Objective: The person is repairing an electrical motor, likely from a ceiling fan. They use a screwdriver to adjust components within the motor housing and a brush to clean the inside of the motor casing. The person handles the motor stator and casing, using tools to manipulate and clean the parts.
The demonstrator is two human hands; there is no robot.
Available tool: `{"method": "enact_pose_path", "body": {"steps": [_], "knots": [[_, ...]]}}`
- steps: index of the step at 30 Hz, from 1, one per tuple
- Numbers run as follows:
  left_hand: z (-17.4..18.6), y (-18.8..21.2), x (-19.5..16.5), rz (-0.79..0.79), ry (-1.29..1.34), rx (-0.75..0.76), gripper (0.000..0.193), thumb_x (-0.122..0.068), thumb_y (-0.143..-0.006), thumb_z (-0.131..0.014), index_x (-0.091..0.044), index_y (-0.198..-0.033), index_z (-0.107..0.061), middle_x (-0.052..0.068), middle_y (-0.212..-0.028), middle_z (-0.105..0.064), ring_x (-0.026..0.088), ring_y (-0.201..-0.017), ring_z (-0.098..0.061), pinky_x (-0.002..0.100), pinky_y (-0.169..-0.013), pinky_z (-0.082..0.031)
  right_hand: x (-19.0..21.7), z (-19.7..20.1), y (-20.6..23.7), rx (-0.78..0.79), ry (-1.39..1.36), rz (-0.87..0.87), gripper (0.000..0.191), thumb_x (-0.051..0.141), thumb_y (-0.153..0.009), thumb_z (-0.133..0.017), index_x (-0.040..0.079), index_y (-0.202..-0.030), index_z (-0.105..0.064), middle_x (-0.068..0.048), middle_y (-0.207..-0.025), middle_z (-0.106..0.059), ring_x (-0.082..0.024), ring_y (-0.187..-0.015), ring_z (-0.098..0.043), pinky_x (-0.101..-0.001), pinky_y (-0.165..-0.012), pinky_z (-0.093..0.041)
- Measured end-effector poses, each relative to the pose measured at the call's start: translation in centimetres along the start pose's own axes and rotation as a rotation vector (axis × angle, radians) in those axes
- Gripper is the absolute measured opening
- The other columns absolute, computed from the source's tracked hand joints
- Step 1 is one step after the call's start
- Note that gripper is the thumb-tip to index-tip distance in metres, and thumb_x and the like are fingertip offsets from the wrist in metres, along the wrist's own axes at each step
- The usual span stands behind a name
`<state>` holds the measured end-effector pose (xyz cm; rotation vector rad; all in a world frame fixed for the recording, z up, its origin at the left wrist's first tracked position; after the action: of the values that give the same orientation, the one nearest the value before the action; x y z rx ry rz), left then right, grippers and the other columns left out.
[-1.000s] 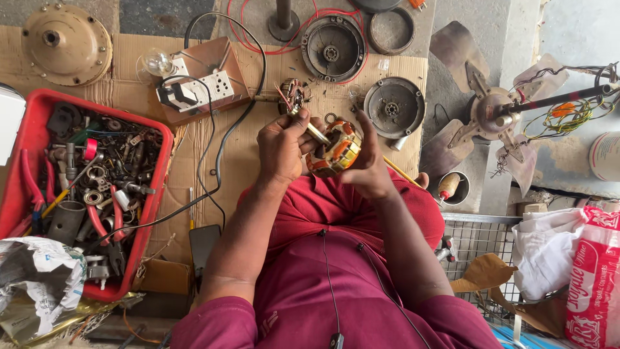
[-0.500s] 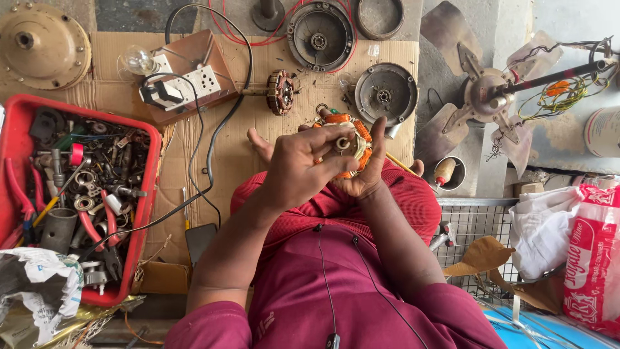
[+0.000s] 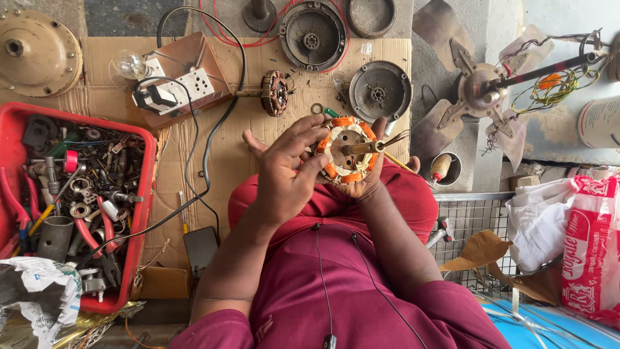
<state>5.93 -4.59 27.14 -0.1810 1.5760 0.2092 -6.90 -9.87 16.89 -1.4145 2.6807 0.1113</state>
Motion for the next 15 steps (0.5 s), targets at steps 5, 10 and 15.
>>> {"method": "enact_pose_path", "body": {"steps": [5,10,15], "knots": [[-0.9,-1.0,-0.4,-0.220,-0.171,-0.036,0.033,0.000,-0.094,-0.072,0.004,-0.126,-0.067,0.018,-0.139,-0.065,0.028,-0.121,-0.071,0.034,-0.104,-0.055,0.5,0.8,0.4,0.015,0.018,0.021,0.098,0.082,-0.100,-0.043,-0.002,-0.150,-0.052,-0.027,-0.140,-0.061,-0.045,-0.129,-0.064,-0.0595,-0.114,-0.052],[-1.7,-2.4,0.7,-0.241,-0.242,-0.033,0.033,-0.004,-0.092,-0.075,0.005,-0.122,-0.067,0.019,-0.127,-0.070,0.030,-0.120,-0.071,0.037,-0.104,-0.057,0.5,0.9,0.5,0.005,0.029,0.022,0.100,0.081,-0.098,-0.042,-0.005,-0.148,-0.052,-0.028,-0.141,-0.062,-0.042,-0.127,-0.065,-0.0557,-0.112,-0.052],[-1.7,-3.3,0.5,-0.326,-0.435,-0.099,0.032,-0.008,-0.085,-0.080,0.004,-0.113,-0.071,0.020,-0.114,-0.074,0.032,-0.112,-0.070,0.040,-0.098,-0.055,0.6,1.1,0.4,-0.088,0.124,-0.002,0.098,0.083,-0.093,-0.042,0.000,-0.145,-0.054,-0.026,-0.139,-0.062,-0.041,-0.125,-0.065,-0.0571,-0.107,-0.052]]}}
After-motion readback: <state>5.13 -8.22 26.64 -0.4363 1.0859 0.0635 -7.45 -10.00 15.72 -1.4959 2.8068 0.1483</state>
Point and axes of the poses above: each hand's wrist, its own y-axis away from the middle knuckle, its own z-axis out of the back of the hand, x = y × z, the point moved 6 cm from there along -y, towards the middle knuckle
